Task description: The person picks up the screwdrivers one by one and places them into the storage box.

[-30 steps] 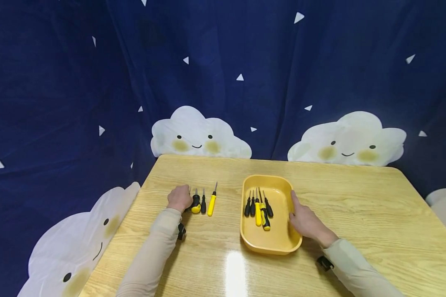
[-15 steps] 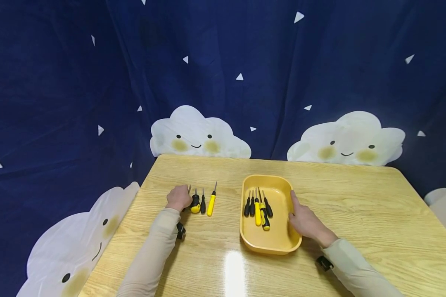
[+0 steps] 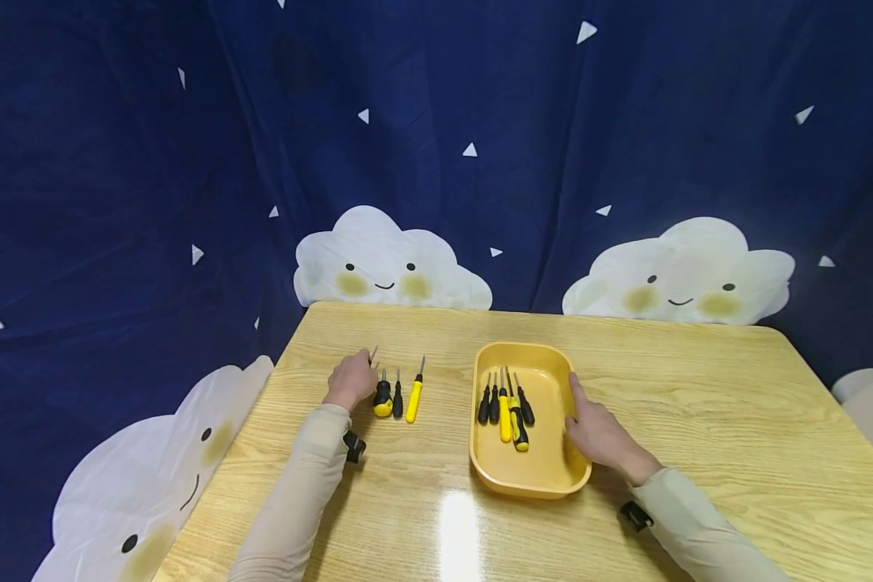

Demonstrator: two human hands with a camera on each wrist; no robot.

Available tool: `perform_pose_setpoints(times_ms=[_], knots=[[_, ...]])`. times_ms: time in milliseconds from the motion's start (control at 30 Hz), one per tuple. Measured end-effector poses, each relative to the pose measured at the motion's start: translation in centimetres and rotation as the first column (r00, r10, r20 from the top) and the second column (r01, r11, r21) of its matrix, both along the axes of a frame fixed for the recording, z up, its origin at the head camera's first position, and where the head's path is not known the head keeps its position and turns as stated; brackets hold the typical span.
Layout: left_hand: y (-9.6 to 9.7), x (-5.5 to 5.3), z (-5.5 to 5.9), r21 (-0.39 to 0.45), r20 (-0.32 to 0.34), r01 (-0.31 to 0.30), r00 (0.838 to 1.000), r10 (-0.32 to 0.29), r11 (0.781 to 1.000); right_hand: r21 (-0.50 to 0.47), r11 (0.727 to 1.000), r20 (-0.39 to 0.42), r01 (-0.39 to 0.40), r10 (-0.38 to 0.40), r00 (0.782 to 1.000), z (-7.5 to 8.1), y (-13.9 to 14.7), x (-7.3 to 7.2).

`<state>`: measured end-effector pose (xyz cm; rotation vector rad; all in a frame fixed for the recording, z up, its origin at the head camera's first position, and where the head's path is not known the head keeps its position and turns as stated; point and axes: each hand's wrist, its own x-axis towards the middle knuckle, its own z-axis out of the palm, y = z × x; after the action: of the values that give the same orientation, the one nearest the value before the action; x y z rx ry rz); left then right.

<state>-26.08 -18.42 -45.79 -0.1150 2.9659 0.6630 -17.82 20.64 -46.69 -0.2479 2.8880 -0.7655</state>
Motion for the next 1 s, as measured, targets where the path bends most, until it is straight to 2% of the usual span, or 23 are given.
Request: perform_pose_setpoints(times_ms=[300,400,467,500,567,633,700,800,900,1000], knots=[[0.8,0.2,1.5,0.074,-0.042,0.010,0.999,-0.007,0.997,-0.028,1.000,0.019,0.006,-0.006,1.000,0.0,0.0,0.0],[1.1,0.3,1.6,0.147,-0.040,0.031,0.999,-0.025,0.989,-0.029,1.000,0.016,0.005,-0.005,1.000,-0.1,0.1,-0.1],[1.3,0.4,1.7,0.225,-0.032,0.052,0.998,-0.046,0.973,-0.029,1.000,0.014,0.005,-0.004,1.000,-0.2,0.1,-0.1],[1.5,0.4,1.8,0.280,-0.023,0.060,0.998,-0.056,0.958,-0.031,1.000,0.014,0.003,-0.003,1.000,-0.2,0.1,-0.1],[2.0,0.6,1.9,0.401,-0.004,0.072,0.997,-0.077,0.913,-0.030,1.000,0.014,0.003,-0.003,1.000,-0.2,0.1,-0.1],[2.6,0.8,2.0,0.525,0.022,0.067,0.995,-0.092,0.848,-0.035,0.999,0.008,-0.001,0.002,1.000,-0.1,0.1,-0.1],[3.2,0.8,2.0,0.626,0.060,0.038,0.994,-0.096,0.779,-0.042,0.999,0.005,-0.002,0.002,1.000,-0.1,0.0,-0.1],[3.9,0.9,2.0,0.717,0.125,-0.018,0.987,-0.103,0.697,-0.057,0.998,0.002,0.002,-0.002,1.000,0.0,0.0,-0.1],[4.4,1.1,2.0,0.755,0.164,-0.045,0.979,-0.122,0.654,-0.073,0.997,0.009,0.008,-0.008,1.000,-0.1,0.0,0.0],[4.8,1.3,2.0,0.779,0.172,-0.041,0.973,-0.151,0.626,-0.085,0.996,0.012,0.009,-0.008,1.000,-0.2,0.0,0.0]])
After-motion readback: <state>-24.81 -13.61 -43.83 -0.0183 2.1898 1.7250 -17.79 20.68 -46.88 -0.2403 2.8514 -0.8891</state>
